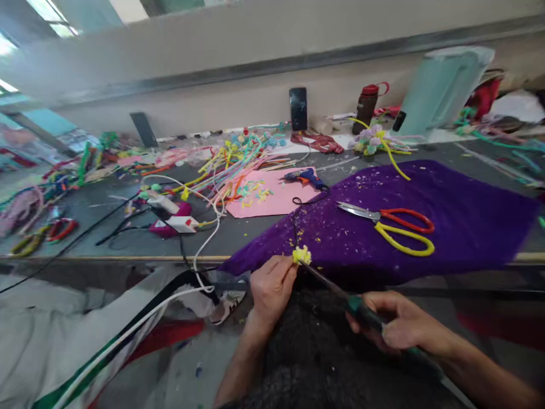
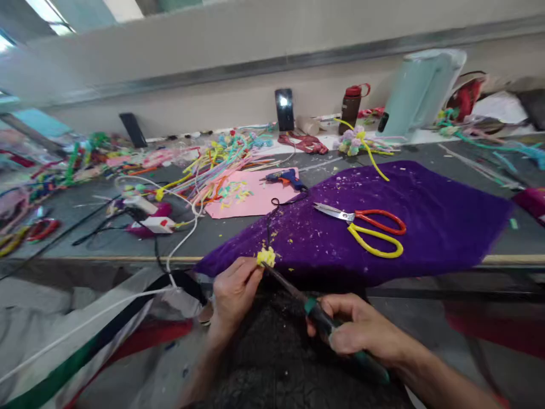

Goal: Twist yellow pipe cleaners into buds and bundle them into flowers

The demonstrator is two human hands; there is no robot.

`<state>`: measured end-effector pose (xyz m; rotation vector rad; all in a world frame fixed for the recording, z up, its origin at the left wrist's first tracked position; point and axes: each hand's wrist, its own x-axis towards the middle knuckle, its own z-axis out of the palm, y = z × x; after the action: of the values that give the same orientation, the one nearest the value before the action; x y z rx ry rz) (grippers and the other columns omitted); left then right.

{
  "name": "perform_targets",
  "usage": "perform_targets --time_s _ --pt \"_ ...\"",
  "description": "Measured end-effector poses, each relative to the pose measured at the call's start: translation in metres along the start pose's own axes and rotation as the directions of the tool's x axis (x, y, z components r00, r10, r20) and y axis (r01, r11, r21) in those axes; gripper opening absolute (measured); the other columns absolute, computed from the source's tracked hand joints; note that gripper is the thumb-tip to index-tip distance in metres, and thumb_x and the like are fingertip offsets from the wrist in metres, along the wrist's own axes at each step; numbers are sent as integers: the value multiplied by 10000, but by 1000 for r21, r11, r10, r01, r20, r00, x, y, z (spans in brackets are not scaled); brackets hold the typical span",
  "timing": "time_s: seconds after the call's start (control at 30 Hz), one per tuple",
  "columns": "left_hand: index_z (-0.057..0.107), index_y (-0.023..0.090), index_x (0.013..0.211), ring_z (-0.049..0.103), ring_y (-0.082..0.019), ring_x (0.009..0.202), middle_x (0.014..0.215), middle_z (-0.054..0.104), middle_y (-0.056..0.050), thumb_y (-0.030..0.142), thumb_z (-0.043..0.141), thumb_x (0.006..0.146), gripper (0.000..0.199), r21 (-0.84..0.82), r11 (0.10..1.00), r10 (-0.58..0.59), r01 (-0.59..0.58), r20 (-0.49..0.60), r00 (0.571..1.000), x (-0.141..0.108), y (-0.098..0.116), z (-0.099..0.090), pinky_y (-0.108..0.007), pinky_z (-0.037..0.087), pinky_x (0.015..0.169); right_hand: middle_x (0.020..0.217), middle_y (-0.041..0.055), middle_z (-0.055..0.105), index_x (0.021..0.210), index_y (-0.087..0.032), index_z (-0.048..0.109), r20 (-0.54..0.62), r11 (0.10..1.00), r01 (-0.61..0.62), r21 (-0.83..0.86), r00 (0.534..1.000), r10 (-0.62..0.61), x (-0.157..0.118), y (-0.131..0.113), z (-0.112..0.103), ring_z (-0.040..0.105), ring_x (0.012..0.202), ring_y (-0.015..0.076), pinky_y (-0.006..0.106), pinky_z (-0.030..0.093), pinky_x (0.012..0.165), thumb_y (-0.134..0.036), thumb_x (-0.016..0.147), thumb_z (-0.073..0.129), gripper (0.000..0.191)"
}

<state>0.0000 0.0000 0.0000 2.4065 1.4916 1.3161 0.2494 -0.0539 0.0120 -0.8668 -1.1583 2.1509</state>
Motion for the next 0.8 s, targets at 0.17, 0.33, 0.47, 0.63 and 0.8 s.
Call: perform_targets --time_s 0.17,0.33,0.47,0.63,0.8 --pt "665 162 825 622 -129 693 759 677 -36 143 567 793 105 -36 999 -9 9 3 1000 -6 4 -1 -233 482 660 630 -18 472 857 -112 614 33 999 -27 21 999 26 -3 -4 2 341 462 51 193 271 441 -471 615 654 435" --pt "672 170 839 615 -123 698 769 667 -28 149 565 795 117 -135 986 -98 99 15 995 -5 0 0 -228 478 668 782 12 493 639 -166 453 -34 780 147 -609 977 -210 -6 -13 9 456 728 134 247 366 653 -198 652 620 171" --pt "677 174 823 599 -124 711 764 654 -20 175 567 796 114 -223 950 -209 217 58 976 -5 -2 -1 -234 462 683 780 6 484 652 -187 421 -64 530 71 -845 971 -231 -15 -17 13 484 741 150 249 381 651 -97 626 591 194" --pt "658 166 766 494 -83 536 659 592 8 251 552 812 143 -454 732 -455 509 230 860 -9 -3 -5 -199 391 505 746 14 530 631 -200 469 -36 515 120 -849 958 -283 -26 -20 9 535 752 187 242 415 611 -109 587 620 182" --pt "656 157 767 438 -66 486 637 571 10 272 576 797 144 -601 538 -505 591 331 797 -13 -6 -8 -187 343 448 751 33 559 599 -198 459 -10 596 208 -775 940 -341 -27 -21 5 547 739 207 263 433 602 -174 600 645 188"
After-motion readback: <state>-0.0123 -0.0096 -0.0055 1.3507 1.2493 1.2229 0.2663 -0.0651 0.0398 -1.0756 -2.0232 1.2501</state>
